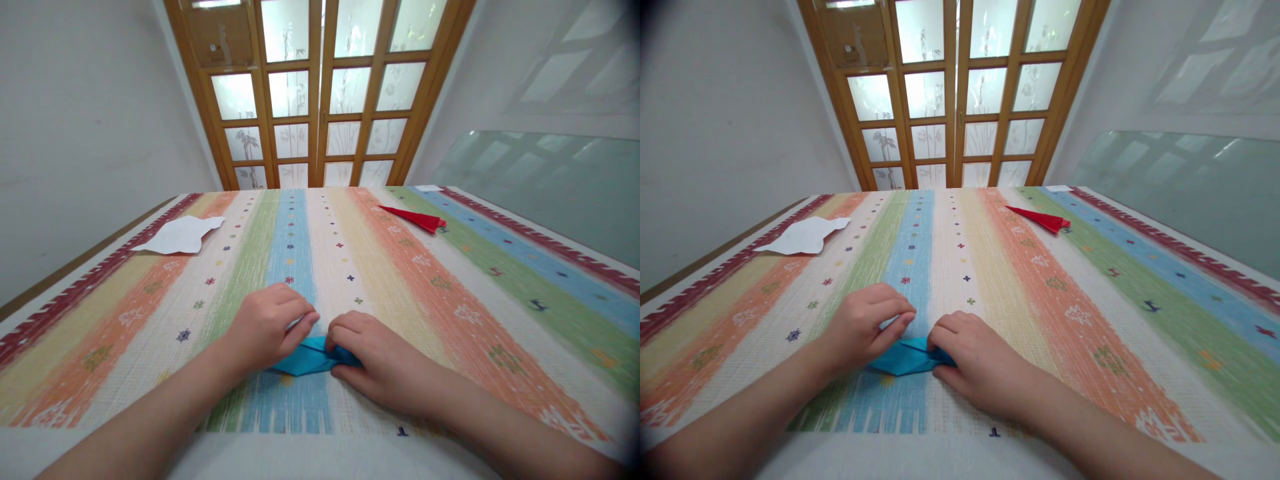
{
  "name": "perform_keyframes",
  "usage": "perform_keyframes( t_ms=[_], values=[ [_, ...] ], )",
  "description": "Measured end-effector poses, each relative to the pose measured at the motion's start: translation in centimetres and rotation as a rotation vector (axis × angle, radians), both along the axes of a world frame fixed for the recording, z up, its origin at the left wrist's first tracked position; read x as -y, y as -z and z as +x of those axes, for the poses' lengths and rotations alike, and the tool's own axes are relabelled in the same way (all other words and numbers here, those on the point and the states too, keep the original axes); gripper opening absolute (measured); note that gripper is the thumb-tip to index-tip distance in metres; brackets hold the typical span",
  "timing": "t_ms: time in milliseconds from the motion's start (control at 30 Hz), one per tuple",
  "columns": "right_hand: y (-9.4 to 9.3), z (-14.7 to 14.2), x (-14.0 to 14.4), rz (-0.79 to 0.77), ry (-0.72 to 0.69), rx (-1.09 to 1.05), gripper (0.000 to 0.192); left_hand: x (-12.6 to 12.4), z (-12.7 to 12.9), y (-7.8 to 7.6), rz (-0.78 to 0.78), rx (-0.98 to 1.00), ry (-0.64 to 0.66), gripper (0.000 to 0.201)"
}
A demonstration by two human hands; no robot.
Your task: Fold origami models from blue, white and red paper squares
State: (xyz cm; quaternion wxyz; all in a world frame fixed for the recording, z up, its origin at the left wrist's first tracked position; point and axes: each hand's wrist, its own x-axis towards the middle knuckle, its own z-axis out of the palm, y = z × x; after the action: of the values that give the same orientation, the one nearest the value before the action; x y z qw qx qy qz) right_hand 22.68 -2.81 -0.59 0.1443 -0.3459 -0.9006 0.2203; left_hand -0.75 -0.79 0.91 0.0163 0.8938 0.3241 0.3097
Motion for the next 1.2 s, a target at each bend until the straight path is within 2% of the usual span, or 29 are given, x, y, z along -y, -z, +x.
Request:
perform_keyframes(
  t_ms=[133, 233, 367, 533, 633, 700, 767, 833, 933, 1100, 1200],
  values=[
    [-0.3, 0.2, 0.0, 0.029, -0.028, 0.012, 0.01, -1.7, -0.9, 1.4, -0.102, 0.153, -0.157, 0.025],
    [-0.3, 0.1, 0.1, 0.053, -0.047, 0.016, 0.005, -2.3, -0.9, 2.2, -0.229, 0.212, -0.224, 0.027],
    [0.2, 0.1, 0.0, 0.034, -0.005, -0.038, 0.008, -2.4, -0.4, 2.6, -0.411, 0.33, -0.242, 0.03],
    [1.0, 0.7, -1.1, -0.025, 0.084, -0.184, 0.021, -3.0, -0.3, 3.3, -0.644, 0.649, -0.257, 0.034],
    [1.2, 1.1, -1.8, -0.199, 0.19, -0.345, 0.014, -3.6, -0.4, 3.6, -0.759, 0.9, -0.289, 0.036],
    [1.0, 1.1, -2.1, -0.449, 0.274, -0.523, 0.013, -3.9, -0.3, 3.6, -0.867, 1.096, -0.308, 0.035],
    [0.8, 1.1, -2.1, -0.728, 0.33, -0.764, 0.028, -3.8, -0.1, 3.4, -0.998, 1.227, -0.293, 0.036],
    [0.6, 0.9, -1.9, -0.95, 0.347, -1.0, 0.04, -3.3, 0.3, 3.2, -1.098, 1.225, -0.234, 0.037],
    [0.8, 0.5, -1.5, -1.134, 0.32, -1.201, 0.046, -2.0, 1.3, 2.8, -1.13, 1.077, -0.075, 0.042],
    [1.8, -0.3, -1.1, -1.238, 0.24, -1.235, 0.042, -0.3, 2.8, 3.2, -1.206, 0.892, 0.211, 0.033],
    [2.2, -0.6, -1.0, -1.259, 0.219, -1.226, 0.04, -0.2, 3.2, 3.6, -1.205, 0.832, 0.229, 0.03]
  ],
)
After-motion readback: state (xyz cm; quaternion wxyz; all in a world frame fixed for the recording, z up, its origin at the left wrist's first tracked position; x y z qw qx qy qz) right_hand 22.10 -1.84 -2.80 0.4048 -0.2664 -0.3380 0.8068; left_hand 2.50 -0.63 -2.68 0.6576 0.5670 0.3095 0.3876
